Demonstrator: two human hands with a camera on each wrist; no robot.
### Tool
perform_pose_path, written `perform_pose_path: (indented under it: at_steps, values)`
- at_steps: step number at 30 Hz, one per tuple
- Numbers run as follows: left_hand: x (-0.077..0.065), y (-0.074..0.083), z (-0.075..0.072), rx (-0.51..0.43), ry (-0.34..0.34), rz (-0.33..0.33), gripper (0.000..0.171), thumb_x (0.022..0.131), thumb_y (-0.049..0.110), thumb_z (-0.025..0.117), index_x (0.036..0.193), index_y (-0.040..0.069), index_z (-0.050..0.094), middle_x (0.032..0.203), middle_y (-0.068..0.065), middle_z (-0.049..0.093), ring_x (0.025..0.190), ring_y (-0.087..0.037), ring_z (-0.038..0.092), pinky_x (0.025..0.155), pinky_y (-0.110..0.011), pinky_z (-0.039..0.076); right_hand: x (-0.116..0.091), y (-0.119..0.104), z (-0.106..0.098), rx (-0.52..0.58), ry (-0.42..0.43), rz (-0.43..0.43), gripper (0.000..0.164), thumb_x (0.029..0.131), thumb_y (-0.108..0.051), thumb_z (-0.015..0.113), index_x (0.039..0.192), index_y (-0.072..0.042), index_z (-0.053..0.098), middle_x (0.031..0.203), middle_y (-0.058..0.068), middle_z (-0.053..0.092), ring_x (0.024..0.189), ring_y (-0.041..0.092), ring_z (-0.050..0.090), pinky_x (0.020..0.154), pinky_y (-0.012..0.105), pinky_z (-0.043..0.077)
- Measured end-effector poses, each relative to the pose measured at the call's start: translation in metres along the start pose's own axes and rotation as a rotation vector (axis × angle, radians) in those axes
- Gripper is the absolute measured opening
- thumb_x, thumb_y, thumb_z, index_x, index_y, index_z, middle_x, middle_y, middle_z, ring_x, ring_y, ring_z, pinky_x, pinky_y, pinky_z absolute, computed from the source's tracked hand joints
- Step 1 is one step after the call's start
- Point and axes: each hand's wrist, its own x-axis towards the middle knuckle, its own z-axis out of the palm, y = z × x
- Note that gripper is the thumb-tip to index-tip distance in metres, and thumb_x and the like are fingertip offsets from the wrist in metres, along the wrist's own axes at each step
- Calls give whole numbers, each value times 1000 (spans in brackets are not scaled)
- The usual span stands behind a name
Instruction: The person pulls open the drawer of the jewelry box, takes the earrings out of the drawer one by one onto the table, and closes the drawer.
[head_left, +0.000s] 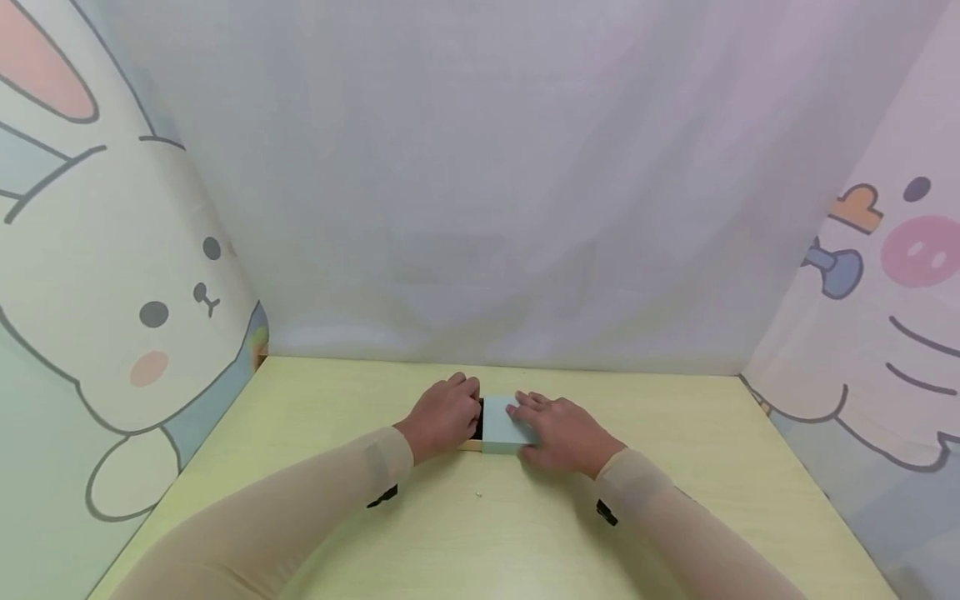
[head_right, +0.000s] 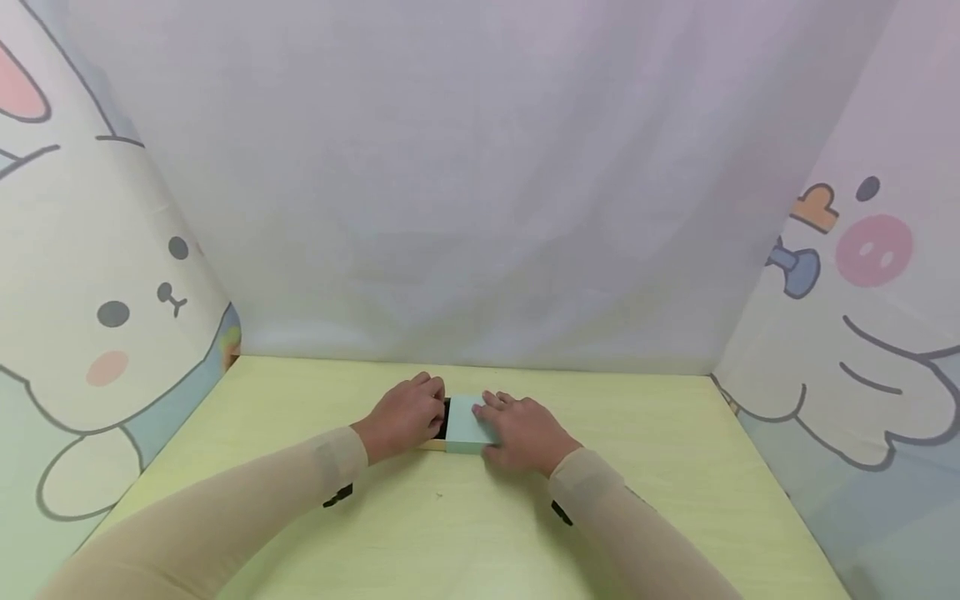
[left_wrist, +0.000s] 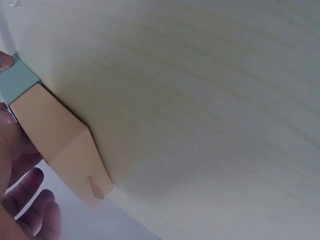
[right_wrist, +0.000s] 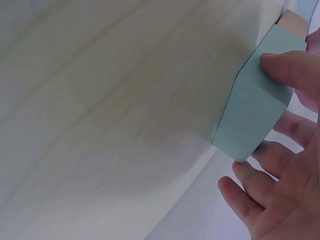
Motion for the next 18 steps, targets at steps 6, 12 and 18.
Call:
perform_pose_path:
  at_steps: [6,12,18]
  values:
    - [0,-5,-2,-30,22,-21,19,110,22,84,95,13,91,117,0,77,104,-20,66,84,-33,65,0,-1,-3,-5,9,-12,63,103,-32,85,162,-12,72,171,23,67,153,47,72,120,62,65]
    - [-3,-13,-12,-119,70,-38,21,106,13,84,87,16,89,109,1,74,97,-19,60,80,-31,58,0,-2,-5,7,4,-13,62,104,-31,84,162,-11,72,171,24,67,154,48,71,122,63,63]
    - [-7,-14,-20,-154,73,-30,22,105,11,83,84,17,87,108,0,73,96,-19,58,79,-30,55,0,-2,-4,19,-8,-2,63,104,-31,84,162,-11,71,173,24,65,156,49,70,123,64,62]
